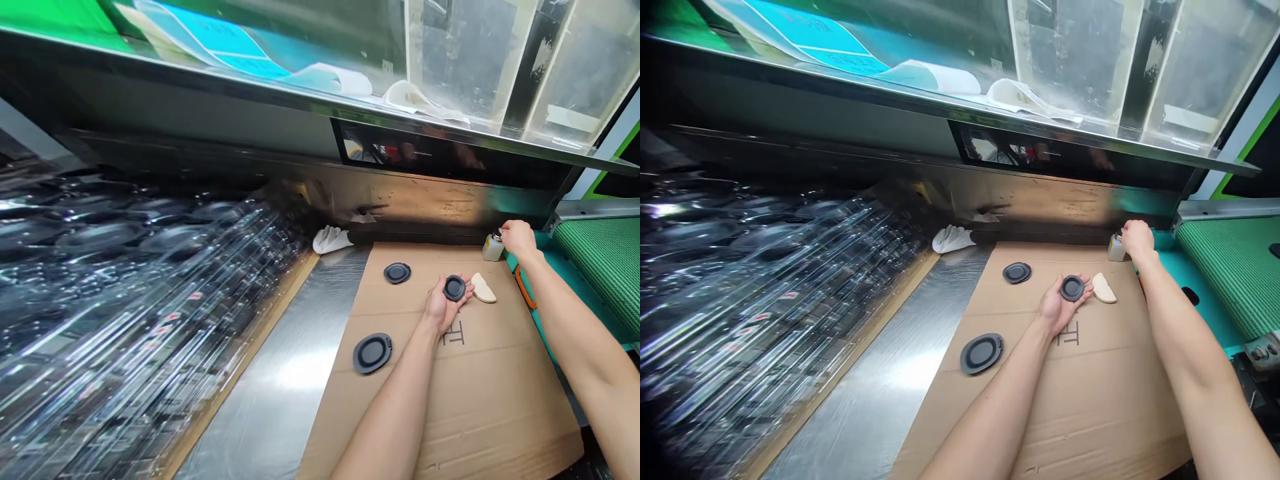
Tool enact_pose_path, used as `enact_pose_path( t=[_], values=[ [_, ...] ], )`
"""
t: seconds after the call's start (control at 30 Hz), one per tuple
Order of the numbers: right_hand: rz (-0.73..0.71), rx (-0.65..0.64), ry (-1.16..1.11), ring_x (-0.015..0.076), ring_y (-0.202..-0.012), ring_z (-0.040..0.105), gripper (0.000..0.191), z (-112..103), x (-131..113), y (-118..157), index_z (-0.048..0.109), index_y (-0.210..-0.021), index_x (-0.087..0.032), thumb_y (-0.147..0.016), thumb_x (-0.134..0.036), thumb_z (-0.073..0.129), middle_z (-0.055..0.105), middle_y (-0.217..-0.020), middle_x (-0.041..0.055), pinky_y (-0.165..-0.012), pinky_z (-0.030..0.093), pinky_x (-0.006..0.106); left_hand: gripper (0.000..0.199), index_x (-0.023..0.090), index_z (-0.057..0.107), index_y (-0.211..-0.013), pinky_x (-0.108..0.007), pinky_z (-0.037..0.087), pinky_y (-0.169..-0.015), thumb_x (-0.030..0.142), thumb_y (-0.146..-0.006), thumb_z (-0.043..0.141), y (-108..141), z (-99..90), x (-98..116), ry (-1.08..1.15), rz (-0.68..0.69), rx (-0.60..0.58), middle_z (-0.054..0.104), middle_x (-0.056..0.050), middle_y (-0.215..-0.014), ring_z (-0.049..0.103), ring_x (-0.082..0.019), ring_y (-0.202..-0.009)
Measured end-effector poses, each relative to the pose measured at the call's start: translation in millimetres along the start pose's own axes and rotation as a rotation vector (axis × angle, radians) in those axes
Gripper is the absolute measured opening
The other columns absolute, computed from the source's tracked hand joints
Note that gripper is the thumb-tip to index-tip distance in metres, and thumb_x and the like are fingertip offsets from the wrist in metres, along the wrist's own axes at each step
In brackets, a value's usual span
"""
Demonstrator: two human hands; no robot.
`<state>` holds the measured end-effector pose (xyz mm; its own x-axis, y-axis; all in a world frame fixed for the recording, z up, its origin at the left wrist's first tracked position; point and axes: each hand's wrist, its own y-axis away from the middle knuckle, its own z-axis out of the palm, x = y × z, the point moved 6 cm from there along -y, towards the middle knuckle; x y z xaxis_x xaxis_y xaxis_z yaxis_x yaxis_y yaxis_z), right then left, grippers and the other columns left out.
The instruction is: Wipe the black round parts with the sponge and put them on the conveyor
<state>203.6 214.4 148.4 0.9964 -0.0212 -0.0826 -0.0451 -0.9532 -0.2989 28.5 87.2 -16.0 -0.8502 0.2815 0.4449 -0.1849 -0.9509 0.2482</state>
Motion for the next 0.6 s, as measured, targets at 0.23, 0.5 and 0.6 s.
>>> enact_pose_path(
  t=[0.23,0.5,0.6],
  values=[
    [-0.124,-0.205,0.126,0.0256,-0.1,0.068,0.028,19.2,4.4,-32.2,0.079,-0.108,-0.025,-0.084,-0.02,0.064,0.074,-0.109,0.0102,-0.086,0.051,0.032,0.042,0.012,0.06,-0.114,-0.036,0.058,-0.078,0.046,-0.101,0.039,-1.5,2.0,1.9,0.052,0.01,-0.015,0.069,-0.02,-0.117,0.073,-0.027,-0.096],
    [-0.058,-0.184,0.067,0.0238,-0.092,0.068,0.026,-5.0,-7.9,-28.0,0.079,-0.106,-0.019,-0.084,-0.021,0.068,0.074,-0.106,0.014,-0.08,0.051,0.032,0.037,0.011,0.057,-0.123,-0.039,0.057,-0.08,0.032,-0.097,0.041,-3.8,0.9,3.0,0.123,-0.004,-0.037,0.068,-0.023,-0.117,0.071,-0.029,-0.102],
    [-0.118,0.02,-0.11,0.0224,-0.092,0.067,0.028,-23.5,-27.1,7.1,0.078,-0.104,-0.017,-0.093,-0.032,0.057,0.075,-0.098,0.0127,-0.079,0.048,0.029,0.038,0.012,0.057,-0.123,-0.04,0.056,-0.084,0.037,-0.099,0.041,-3.9,-0.6,4.0,0.129,-0.007,-0.042,0.067,-0.023,-0.122,0.07,-0.029,-0.106]
  ],
)
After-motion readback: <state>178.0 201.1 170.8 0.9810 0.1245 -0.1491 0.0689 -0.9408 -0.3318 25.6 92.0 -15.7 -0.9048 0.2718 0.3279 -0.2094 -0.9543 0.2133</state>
